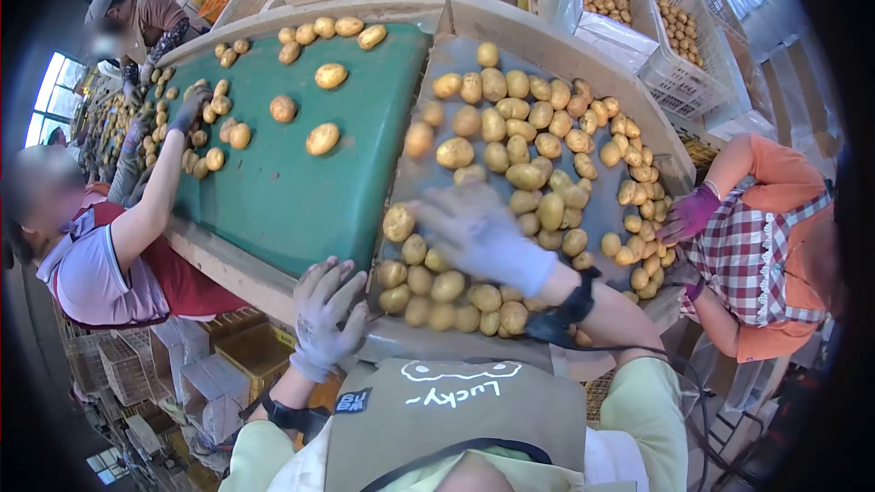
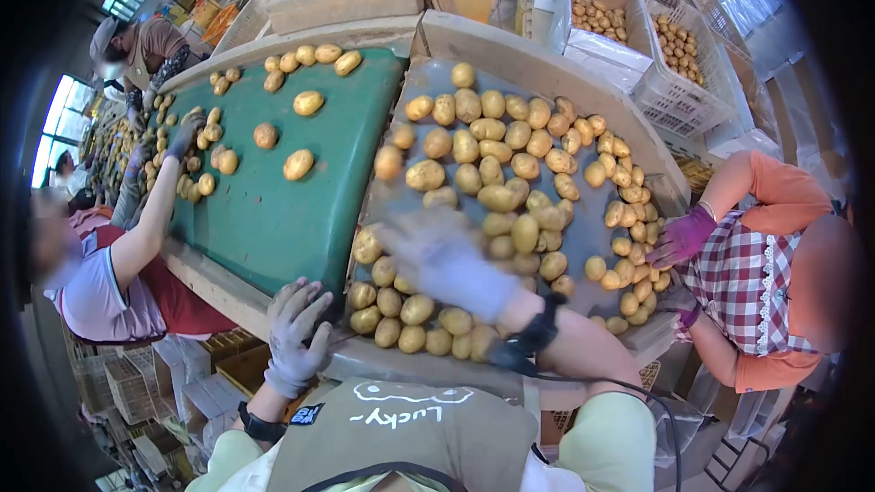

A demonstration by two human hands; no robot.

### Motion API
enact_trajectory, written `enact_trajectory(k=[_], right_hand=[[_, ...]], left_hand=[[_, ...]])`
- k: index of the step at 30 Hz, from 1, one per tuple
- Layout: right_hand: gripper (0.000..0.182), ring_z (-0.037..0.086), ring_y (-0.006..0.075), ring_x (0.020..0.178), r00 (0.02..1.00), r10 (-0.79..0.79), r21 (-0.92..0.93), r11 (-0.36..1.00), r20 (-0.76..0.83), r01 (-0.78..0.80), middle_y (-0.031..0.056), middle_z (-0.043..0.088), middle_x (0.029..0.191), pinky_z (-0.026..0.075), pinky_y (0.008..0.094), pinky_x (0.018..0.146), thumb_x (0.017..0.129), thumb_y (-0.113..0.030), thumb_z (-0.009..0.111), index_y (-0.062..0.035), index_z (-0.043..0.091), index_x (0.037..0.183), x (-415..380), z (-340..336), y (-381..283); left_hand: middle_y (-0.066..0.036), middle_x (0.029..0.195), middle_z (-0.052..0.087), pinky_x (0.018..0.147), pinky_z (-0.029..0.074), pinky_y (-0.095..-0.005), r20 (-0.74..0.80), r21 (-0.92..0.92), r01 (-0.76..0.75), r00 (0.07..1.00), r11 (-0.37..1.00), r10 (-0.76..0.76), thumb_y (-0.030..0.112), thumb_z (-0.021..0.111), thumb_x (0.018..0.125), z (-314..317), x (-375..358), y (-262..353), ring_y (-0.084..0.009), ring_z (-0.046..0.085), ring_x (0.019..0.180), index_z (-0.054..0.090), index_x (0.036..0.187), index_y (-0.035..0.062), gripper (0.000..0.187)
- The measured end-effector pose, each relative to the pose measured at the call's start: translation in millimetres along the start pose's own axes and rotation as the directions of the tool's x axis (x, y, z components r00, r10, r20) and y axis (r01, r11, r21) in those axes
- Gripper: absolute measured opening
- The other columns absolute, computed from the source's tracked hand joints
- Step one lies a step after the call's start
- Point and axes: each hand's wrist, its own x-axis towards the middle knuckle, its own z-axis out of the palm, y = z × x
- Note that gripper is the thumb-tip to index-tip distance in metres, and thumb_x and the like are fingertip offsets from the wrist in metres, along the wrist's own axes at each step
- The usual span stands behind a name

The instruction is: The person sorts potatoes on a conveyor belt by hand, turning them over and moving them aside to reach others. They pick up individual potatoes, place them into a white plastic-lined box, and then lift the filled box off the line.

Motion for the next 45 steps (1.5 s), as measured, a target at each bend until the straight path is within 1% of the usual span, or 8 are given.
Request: enact_trajectory(k=[6,18,20,30,34,38,42,45], right_hand=[[0.025,0.067,0.0354,0.098,0.925,-0.013,0.083,0.996,0.379,-0.020,0.0148,0.065,0.116,0.055,0.0479,0.079,0.087,-0.020,0.069,-0.0166,0.071,0.111,14,27,-23],[0.011,0.067,0.0247,0.084,0.930,-0.151,-0.608,0.789,-0.334,-0.090,0.0119,0.064,0.087,0.051,0.0422,0.071,0.090,-0.010,0.056,-0.0050,0.063,0.096,55,-138,80],[0.024,0.063,0.0297,0.083,0.991,-0.136,-0.253,0.959,-0.006,0.130,0.0118,0.066,0.089,0.051,0.0436,0.081,0.084,-0.013,0.060,-0.0057,0.067,0.105,51,-104,52],[0.048,0.063,0.0360,0.112,0.934,-0.340,0.144,0.924,-0.112,0.353,0.0145,0.064,0.132,0.050,0.0494,0.098,0.091,-0.040,0.069,-0.0174,0.066,0.133,-25,4,-72],[0.042,0.071,0.0394,0.105,0.798,-0.177,0.191,0.978,0.576,0.079,0.0209,0.066,0.124,0.058,0.0501,0.087,0.094,-0.038,0.067,-0.0147,0.065,0.128,5,-13,-98],[0.029,0.069,0.0358,0.096,0.895,-0.054,0.180,0.983,0.443,-0.030,0.0159,0.064,0.104,0.056,0.0487,0.081,0.091,-0.028,0.069,-0.0125,0.067,0.115,-22,3,-42],[0.040,0.068,0.0328,0.105,0.994,-0.023,0.585,0.810,0.105,-0.043,0.0149,0.066,0.116,0.056,0.0401,0.094,0.099,-0.027,0.066,-0.0116,0.064,0.136,-48,-15,-6],[0.041,0.066,0.0215,0.113,0.870,0.221,0.833,0.260,0.442,-0.489,0.0088,0.064,0.127,0.054,0.0336,0.101,0.103,-0.019,0.061,-0.0108,0.060,0.144,-50,-39,4]], left_hand=[[-0.015,0.130,0.070,0.113,0.044,-0.0540,-0.041,-0.011,0.007,0.999,1.000,-0.007,0.017,0.069,0.080,2,-14,-10,-0.0391,0.060,0.128,0.075,0.122,0.0068,0.043],[-0.016,0.128,0.070,0.112,0.044,-0.0552,-0.031,0.002,0.024,0.999,1.000,-0.024,0.018,0.070,0.082,-16,-2,3,-0.0395,0.062,0.125,0.075,0.121,0.0067,0.041],[-0.016,0.127,0.070,0.113,0.043,-0.0559,-0.021,0.000,0.050,0.999,0.999,-0.050,0.016,0.068,0.082,-22,-1,7,-0.0398,0.061,0.125,0.076,0.119,0.0075,0.039],[-0.018,0.130,0.068,0.114,0.040,-0.0585,0.001,0.023,0.043,0.999,0.999,-0.043,0.018,0.065,0.084,-31,-14,6,-0.0424,0.057,0.130,0.074,0.120,0.0057,0.040],[-0.016,0.130,0.069,0.114,0.042,-0.0562,-0.055,-0.026,0.007,0.998,1.000,-0.008,0.014,0.069,0.083,-38,-14,0,-0.0403,0.060,0.128,0.074,0.123,0.0080,0.041],[-0.016,0.131,0.069,0.115,0.042,-0.0545,-0.036,0.007,0.034,0.999,0.999,-0.034,0.013,0.069,0.083,-40,-12,-5,-0.0390,0.059,0.130,0.074,0.124,0.0076,0.042],[-0.016,0.132,0.069,0.116,0.041,-0.0539,-0.010,0.010,0.050,0.999,0.999,-0.050,0.014,0.070,0.081,-48,-12,-3,-0.0386,0.059,0.131,0.075,0.124,0.0068,0.044],[-0.016,0.131,0.070,0.116,0.041,-0.0539,-0.001,0.003,0.065,0.998,0.998,-0.065,0.014,0.070,0.079,-54,-12,-3,-0.0381,0.059,0.131,0.075,0.124,0.0066,0.045]])
